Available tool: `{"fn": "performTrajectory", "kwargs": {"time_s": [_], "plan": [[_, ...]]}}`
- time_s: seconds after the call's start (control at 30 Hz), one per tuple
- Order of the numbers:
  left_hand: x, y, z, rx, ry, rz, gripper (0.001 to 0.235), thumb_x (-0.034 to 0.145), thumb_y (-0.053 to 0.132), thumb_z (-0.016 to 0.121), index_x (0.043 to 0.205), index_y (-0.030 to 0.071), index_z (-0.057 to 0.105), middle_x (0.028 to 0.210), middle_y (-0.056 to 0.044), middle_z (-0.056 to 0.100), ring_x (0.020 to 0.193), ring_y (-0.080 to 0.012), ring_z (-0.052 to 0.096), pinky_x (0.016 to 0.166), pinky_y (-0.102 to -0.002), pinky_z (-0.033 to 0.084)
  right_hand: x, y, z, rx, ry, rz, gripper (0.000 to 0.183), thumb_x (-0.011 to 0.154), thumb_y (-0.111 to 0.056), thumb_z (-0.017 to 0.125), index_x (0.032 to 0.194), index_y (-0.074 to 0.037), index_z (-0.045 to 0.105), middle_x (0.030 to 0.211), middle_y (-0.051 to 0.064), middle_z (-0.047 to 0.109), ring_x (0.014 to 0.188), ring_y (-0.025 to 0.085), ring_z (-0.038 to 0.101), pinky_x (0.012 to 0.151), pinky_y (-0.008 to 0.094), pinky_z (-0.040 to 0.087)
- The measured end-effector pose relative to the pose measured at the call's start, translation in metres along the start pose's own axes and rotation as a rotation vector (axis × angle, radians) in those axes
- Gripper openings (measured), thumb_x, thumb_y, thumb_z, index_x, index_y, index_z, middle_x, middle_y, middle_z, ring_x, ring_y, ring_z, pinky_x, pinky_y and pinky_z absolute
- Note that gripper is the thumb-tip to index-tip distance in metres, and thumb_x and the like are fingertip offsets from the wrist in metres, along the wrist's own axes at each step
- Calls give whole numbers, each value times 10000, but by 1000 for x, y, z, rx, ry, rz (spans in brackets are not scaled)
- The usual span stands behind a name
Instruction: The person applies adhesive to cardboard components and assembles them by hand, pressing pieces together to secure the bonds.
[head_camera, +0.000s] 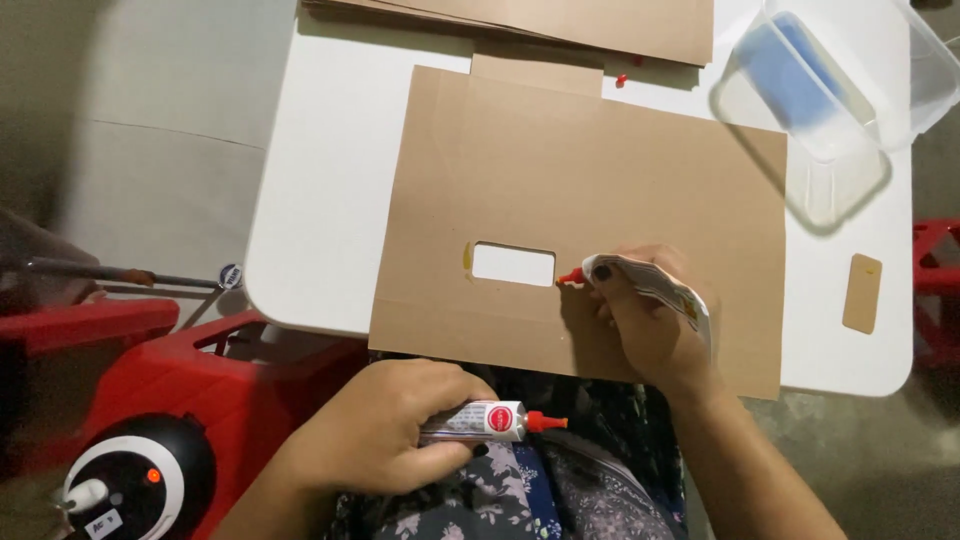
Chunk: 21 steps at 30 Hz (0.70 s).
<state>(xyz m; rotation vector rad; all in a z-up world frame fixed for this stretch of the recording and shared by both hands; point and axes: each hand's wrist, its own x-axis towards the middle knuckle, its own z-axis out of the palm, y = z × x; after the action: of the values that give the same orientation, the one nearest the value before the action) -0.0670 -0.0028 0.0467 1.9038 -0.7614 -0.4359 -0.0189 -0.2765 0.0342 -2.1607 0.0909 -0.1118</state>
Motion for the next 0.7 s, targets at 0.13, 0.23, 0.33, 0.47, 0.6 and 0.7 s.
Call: {"fn": "performTrajectory", "kwargs": {"time_s": [0.13, 0.23, 0.33, 0.47, 0.6, 0.7], "plan": [[-4, -12, 16, 42, 12, -16, 297, 693, 183, 614, 978, 181, 697, 952, 32, 763, 809, -212, 706, 685, -343, 520, -4, -2, 1, -30, 64, -156, 146, 1004, -162, 686, 900, -65, 722, 806, 53, 706, 573, 96, 641, 582, 212, 547], [-8, -26, 32, 87, 0, -85, 207, 650, 207, 632, 855, 205, 655, 845, 63, 725, 738, -212, 663, 616, -367, 480, -1, -2, 1, -36, 12, -173, 163, 991, -159, 677, 860, -76, 728, 790, 37, 708, 568, 95, 647, 589, 214, 545], [-12, -53, 55, 120, 93, -49, 116, 740, 243, 687, 754, 193, 584, 727, 33, 658, 615, -225, 613, 506, -388, 418, 2, 1, 1, 1, 6, 93, 160, 976, -198, 674, 898, -86, 758, 861, 50, 722, 646, 130, 713, 577, 239, 621], [-19, -109, 90, 46, -179, -569, 279, 837, 440, 649, 858, 163, 629, 836, -72, 714, 765, -292, 669, 667, -411, 457, 7, -7, -3, -115, 7, -302, 132, 997, -166, 690, 914, -79, 744, 939, 43, 732, 918, 168, 671, 860, 299, 529], [-44, -180, 146, -110, -259, -750, 409, 921, 492, 612, 805, 107, 686, 777, -148, 713, 720, -303, 653, 694, -430, 479, 15, -15, -4, -204, -26, -523, 84, 1001, -91, 714, 927, -52, 713, 942, 72, 730, 911, 190, 689, 815, 300, 527], [-43, -141, 127, 244, 233, 29, 233, 928, 359, 718, 935, 146, 625, 690, -87, 636, 589, -322, 617, 504, -458, 492, 18, -18, -9, -108, -114, -572, 53, 928, -3, 772, 951, 12, 727, 940, 141, 710, 862, 197, 684, 800, 273, 542]]}}
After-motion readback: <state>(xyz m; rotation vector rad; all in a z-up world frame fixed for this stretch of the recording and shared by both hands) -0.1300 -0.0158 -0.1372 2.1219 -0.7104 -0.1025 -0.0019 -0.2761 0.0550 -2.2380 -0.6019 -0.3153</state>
